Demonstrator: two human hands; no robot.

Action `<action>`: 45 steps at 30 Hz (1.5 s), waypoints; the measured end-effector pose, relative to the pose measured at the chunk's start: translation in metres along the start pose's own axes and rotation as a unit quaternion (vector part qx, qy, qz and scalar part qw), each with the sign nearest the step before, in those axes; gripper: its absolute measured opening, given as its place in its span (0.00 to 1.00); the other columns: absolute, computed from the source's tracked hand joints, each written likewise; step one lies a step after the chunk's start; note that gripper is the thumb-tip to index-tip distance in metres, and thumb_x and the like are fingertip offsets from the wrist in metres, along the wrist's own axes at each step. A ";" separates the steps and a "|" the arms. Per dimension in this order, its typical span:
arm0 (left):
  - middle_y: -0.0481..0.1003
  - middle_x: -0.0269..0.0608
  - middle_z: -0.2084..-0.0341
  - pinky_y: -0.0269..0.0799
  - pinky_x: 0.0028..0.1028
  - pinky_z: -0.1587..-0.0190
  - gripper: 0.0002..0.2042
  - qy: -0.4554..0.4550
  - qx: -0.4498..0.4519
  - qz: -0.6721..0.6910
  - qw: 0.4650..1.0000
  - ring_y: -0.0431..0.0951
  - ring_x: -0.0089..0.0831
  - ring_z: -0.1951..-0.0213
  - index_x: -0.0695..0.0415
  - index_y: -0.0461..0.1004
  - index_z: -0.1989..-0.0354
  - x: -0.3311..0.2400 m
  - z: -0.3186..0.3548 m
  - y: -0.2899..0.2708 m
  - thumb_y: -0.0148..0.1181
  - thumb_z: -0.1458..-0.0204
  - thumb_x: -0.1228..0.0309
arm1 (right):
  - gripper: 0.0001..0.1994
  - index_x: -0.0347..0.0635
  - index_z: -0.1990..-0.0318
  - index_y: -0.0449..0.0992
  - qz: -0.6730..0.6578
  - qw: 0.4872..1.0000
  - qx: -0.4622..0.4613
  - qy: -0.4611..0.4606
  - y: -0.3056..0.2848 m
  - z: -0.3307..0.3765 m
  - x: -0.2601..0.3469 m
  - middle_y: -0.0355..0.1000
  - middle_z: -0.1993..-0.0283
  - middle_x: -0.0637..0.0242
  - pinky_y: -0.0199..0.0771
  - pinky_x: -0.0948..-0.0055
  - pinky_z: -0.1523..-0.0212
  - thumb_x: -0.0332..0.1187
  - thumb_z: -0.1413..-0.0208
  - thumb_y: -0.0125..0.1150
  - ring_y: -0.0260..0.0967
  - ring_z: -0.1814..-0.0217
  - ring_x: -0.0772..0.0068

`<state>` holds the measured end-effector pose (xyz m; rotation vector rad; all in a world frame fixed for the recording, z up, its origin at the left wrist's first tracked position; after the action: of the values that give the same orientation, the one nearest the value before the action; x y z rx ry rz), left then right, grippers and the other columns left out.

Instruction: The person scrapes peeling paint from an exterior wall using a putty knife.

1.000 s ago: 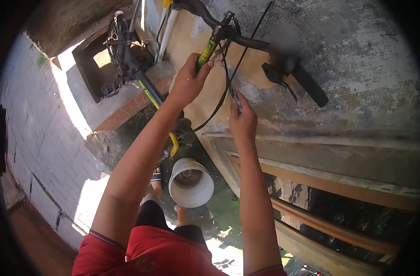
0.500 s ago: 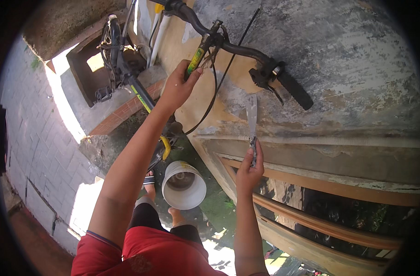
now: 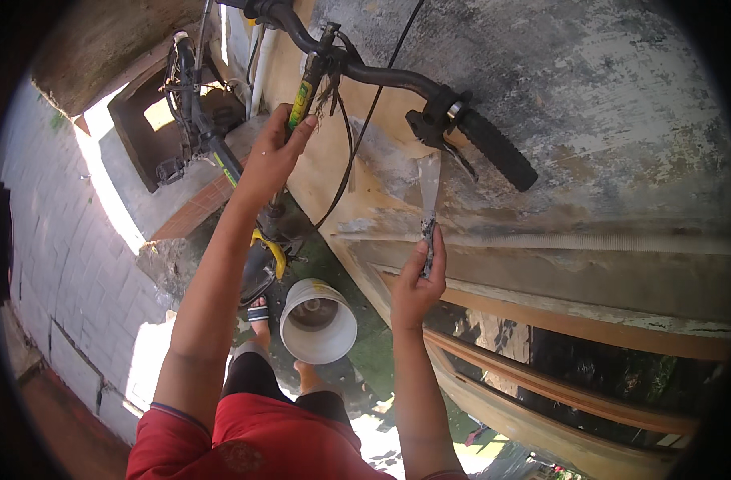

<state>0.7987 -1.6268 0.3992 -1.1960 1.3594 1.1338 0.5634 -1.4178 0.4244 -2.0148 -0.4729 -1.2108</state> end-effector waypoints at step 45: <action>0.65 0.27 0.80 0.58 0.22 0.72 0.16 -0.036 0.068 0.026 0.997 0.63 0.16 0.75 0.58 0.70 0.64 -0.008 -0.003 -0.013 0.58 0.39 0.56 | 0.17 0.34 0.42 0.72 0.232 0.965 0.107 -0.058 0.042 -0.026 0.054 0.77 0.54 0.43 0.76 0.65 0.55 0.30 0.37 0.53 0.79 0.55 0.53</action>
<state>0.8117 -1.6298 0.4068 -1.0174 1.3961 1.0916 0.6005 -1.4678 0.4629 -1.8750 -0.1594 -0.7263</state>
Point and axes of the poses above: each hand's wrist, its own z-axis away from the middle knuckle, its own y-axis out of the palm, x = y × z, the point moved 6 cm from there along -z, towards the middle knuckle
